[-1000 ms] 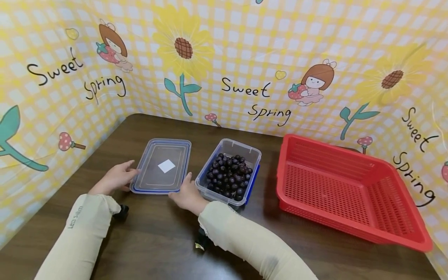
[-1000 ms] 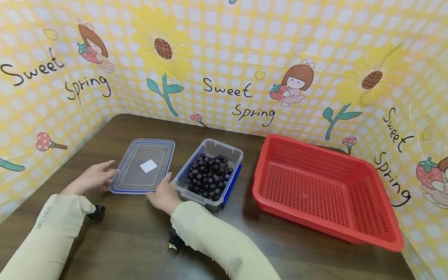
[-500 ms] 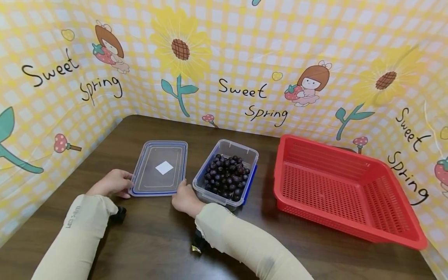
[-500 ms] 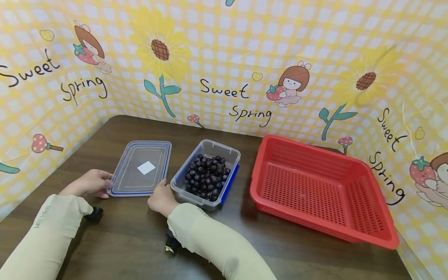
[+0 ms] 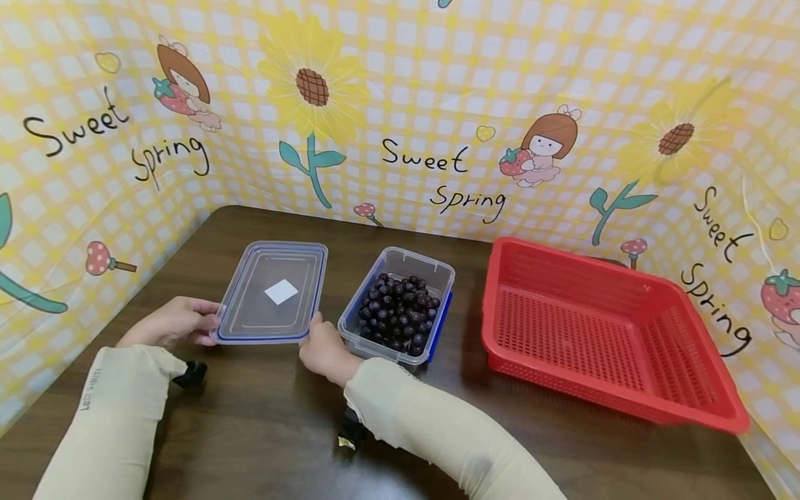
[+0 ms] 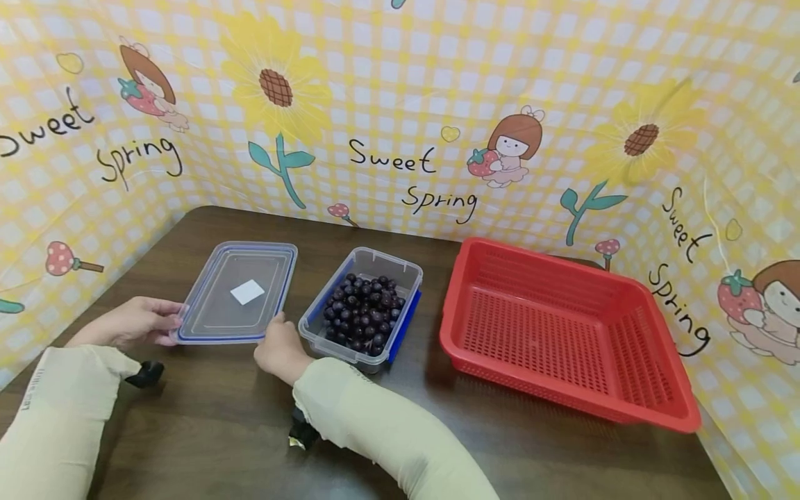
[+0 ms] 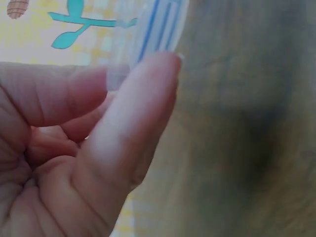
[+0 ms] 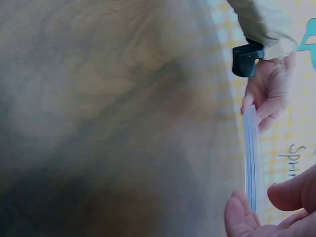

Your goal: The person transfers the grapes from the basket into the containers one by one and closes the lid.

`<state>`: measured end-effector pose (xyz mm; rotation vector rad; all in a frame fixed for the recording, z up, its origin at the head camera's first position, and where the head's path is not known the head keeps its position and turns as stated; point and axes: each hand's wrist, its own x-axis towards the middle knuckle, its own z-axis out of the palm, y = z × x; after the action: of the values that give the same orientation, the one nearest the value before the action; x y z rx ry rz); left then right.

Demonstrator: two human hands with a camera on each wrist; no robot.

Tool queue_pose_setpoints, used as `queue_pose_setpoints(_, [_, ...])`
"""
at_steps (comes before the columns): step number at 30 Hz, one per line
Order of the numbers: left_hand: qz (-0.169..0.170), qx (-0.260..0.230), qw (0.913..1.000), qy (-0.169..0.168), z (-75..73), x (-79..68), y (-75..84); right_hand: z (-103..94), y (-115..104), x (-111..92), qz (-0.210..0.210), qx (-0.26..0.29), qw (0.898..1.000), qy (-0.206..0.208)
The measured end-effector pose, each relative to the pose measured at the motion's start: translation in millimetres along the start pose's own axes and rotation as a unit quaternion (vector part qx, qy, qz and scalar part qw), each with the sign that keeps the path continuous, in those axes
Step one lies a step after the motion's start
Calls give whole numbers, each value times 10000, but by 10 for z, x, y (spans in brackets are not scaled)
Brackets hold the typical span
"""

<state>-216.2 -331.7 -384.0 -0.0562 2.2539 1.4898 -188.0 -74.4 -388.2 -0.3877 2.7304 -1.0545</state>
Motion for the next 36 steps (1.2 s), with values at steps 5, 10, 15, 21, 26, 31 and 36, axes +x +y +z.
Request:
queue_pose_setpoints(5, [118,-216,9997,34,-57,8,142,-190,-70,19,-228,1680,9854,164])
queue_pose_setpoints(10, [377,-243,9990,-26,19,-14,332,-441,-52,-24,78,3059,9520,64])
queue_pose_setpoints(15, [692,-320,9970,-142,228,-15,519,-724,114,-126,-13,3027,9531,-30])
queue_pose_setpoints(21, [1045,-559,9926,-245,518,23,745,-997,420,-300,-351,2788,9597,-80])
queue_pose_setpoints(26, [1325,-435,9897,-316,747,55,962,-1227,656,-409,-792,2323,9694,90])
queue_pose_setpoints(31, [1513,-360,9861,-587,963,112,1153,-1462,861,-469,-1265,1115,9830,723])
queue_pose_setpoints(36, [1625,-506,9808,-950,1131,160,1294,-1656,1007,-480,-1331,466,9787,1494])
